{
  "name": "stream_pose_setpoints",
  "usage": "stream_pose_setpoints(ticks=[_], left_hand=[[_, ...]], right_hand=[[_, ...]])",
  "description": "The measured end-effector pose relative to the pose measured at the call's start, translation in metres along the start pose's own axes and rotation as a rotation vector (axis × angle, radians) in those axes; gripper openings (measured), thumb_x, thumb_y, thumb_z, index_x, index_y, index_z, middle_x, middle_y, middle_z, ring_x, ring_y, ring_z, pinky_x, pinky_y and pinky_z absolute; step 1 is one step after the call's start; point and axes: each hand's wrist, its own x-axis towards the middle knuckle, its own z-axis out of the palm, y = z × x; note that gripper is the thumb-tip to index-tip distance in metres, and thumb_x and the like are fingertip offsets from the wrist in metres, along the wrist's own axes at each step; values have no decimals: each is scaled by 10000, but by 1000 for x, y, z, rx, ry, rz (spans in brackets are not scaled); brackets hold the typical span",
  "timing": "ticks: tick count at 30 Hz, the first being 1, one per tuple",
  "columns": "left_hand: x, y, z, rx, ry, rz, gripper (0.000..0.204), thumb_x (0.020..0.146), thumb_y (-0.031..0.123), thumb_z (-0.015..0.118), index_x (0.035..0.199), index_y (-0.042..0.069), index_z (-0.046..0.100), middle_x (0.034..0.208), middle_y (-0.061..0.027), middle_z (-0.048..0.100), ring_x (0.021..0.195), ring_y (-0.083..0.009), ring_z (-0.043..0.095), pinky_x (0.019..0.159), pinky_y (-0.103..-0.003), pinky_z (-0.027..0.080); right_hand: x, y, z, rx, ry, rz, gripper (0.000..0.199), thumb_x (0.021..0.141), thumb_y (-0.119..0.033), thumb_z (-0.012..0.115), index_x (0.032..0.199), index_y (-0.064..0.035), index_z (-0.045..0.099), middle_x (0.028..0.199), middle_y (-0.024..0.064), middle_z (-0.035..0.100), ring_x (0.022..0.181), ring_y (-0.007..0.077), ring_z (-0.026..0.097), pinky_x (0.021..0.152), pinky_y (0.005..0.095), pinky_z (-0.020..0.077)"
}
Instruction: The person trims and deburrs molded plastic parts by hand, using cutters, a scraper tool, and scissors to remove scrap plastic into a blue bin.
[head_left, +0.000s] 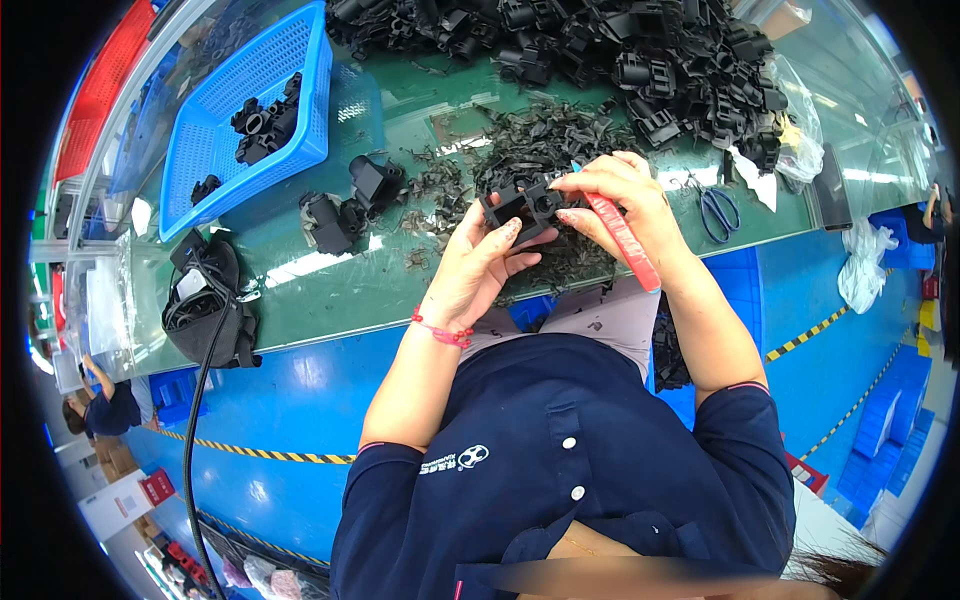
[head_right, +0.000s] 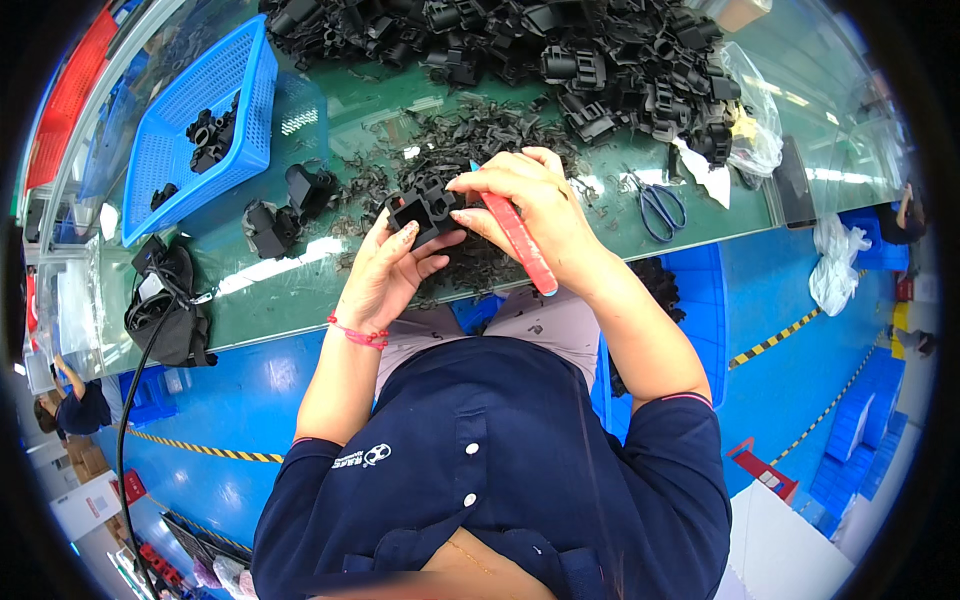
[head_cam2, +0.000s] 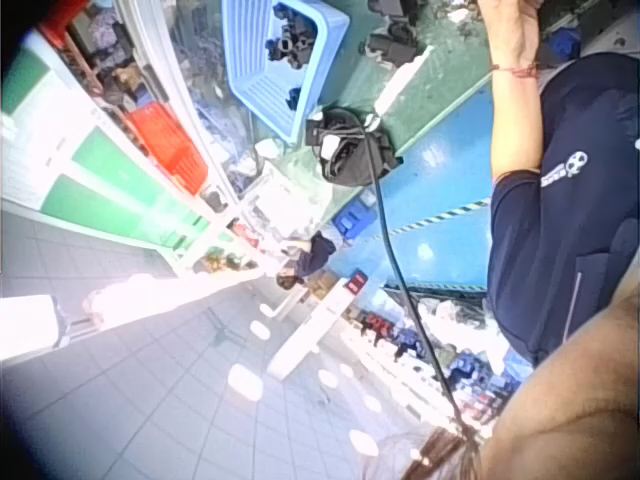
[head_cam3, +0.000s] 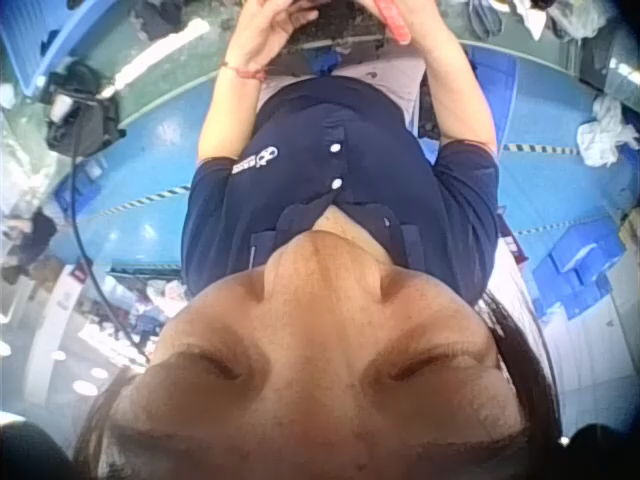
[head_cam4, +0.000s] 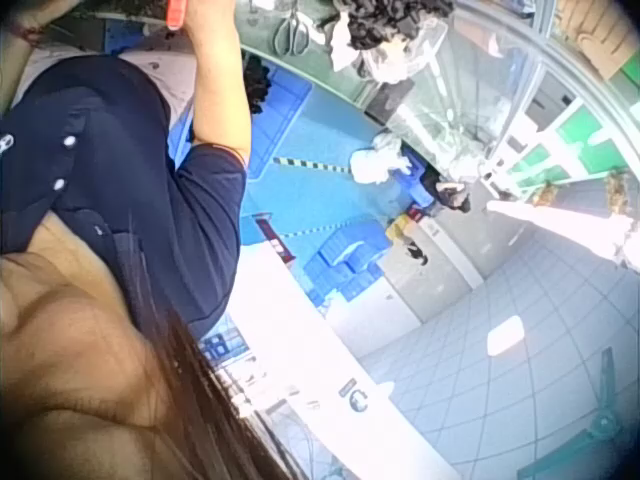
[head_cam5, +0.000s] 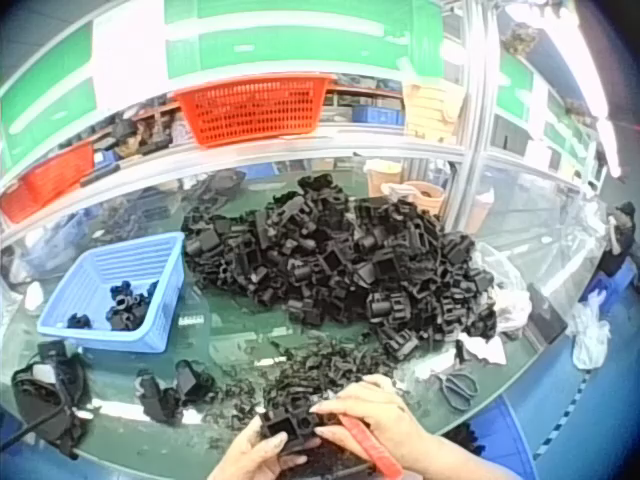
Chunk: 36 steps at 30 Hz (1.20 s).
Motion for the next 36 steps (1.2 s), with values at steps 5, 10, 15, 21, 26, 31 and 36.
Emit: stream_pose_setpoints(ticks=[5, 10, 15, 21, 26, 31, 36], left_hand=[[0, -4, -3, -23, -26, -39, 379, 888, 158, 572, 1218, 85, 400, 1172, -109, 529, 1016, -261, 590, 746, -291, 528], [-2, -7, -5, -30, -46, -11, 413, 877, 166, 595, 1231, 86, 396, 1182, -103, 517, 1034, -238, 570, 777, -312, 519], [-1, -11, -4, 69, -13, 17, 509, 801, 143, 683, 1220, 100, 396, 1189, -103, 506, 1065, -263, 554, 805, -335, 515], [-4, -13, 3, 155, -189, -33, 676, 703, 99, 760, 1232, 103, 339, 1173, -144, 510, 1022, -317, 588, 811, -345, 526], [-6, -13, 10, 208, -151, -65, 725, 687, 169, 784, 1238, 71, 324, 1135, -131, 522, 970, -285, 616, 794, -329, 531], [-4, -14, 5, 290, -61, -69, 704, 692, 218, 790, 1228, 55, 363, 1160, -129, 527, 1023, -262, 591, 850, -346, 501], [-3, -19, -1, 398, -28, 25, 611, 704, 185, 780, 1193, 51, 440, 1223, -139, 502, 1124, -246, 519, 882, -365, 483]], right_hand=[[0, -2, -1, -13, 13, 1, 269, 718, -168, 728, 969, -128, 640, 775, 5, 594, 788, 166, 574, 873, 350, 338], [0, -5, -3, 35, -14, 58, 247, 721, -148, 722, 950, -99, 643, 792, 20, 604, 776, 184, 585, 836, 324, 383], [-3, -8, -4, 272, -27, 234, 205, 750, -104, 692, 942, -48, 644, 828, 61, 617, 770, 190, 598, 737, 290, 459], [-3, -14, -5, 541, -112, 313, 205, 791, -21, 617, 995, -10, 635, 887, 54, 593, 815, 129, 555, 738, 257, 442], [-7, -9, 1, 474, -74, 250, 211, 778, -25, 629, 989, -34, 635, 848, 66, 599, 799, 149, 590, 731, 262, 472], [-6, -6, -2, 307, -43, 160, 241, 759, -72, 669, 997, -64, 637, 783, 52, 591, 749, 185, 581, 763, 305, 445], [-12, 19, -28, -279, 124, 28, 240, 716, -80, 693, 949, -103, 639, 715, 44, 552, 710, 223, 539, 731, 325, 417]])
